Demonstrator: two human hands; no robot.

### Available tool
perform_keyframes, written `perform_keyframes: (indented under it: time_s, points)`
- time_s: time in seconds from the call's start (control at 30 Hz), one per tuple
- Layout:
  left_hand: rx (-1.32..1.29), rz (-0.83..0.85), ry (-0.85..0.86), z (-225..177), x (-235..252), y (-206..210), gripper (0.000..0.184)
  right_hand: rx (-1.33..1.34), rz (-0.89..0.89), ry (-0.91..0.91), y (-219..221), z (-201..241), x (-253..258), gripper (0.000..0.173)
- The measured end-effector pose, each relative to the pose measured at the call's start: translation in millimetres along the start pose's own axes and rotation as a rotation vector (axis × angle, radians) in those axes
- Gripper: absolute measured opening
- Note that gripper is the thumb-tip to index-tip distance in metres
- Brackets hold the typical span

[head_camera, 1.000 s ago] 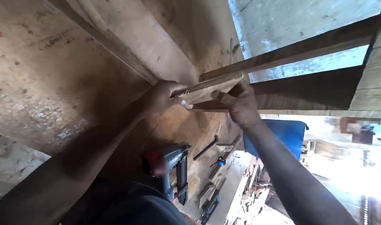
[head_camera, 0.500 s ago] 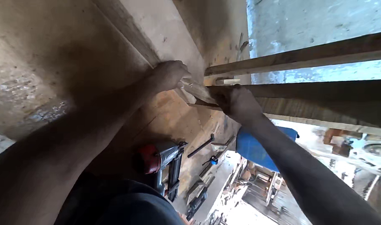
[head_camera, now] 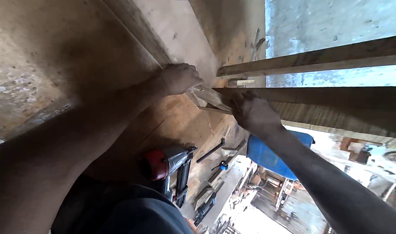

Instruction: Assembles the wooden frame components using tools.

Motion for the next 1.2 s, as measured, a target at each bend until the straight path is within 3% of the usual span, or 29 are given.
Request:
perform_keyframes:
  time_s: [0.13, 0.3, 0.57, 1.0, 1.13, 1.2]
  points:
    - [0.022, -0.023, 0.035, 1, -3, 0, 0.033, 0.028, 0.051, 0.085, -1, -1, 3, 0.024]
    - [0.011, -0.051, 0.065, 0, -4, -2, 0.033, 0.028, 0.085, 0.066, 2, -2, 6, 0.027]
    - [-0.012, -0.043, 0.038, 1, -5, -3, 0.052, 0.040, 0.101, 0.089, 0, 1, 3, 0.028]
    - [0.004, -0.009, -0.048, 0, -7, -2, 0.046, 0.051, 0.075, 0.159, 0, 4, -1, 0.028]
    - [-0.005, 0.011, -0.046, -1, -3, -6, 0.050, 0.030, -0.007, 0.167, 4, 6, -4, 0.033]
    - [-0.025, 0.013, -0.032, -1, -2, -7, 0.048, 0.028, -0.115, 0.163, -3, 13, -18, 0.047]
Point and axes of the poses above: each hand's wrist, its own x-axis towards the middle knuckle, its own y-axis out of the palm, z = x × y, the point moved 7 cm from there along x, towards the middle knuckle, and after that the axes turned 10 degrees about -x, right-handed, at the moved point
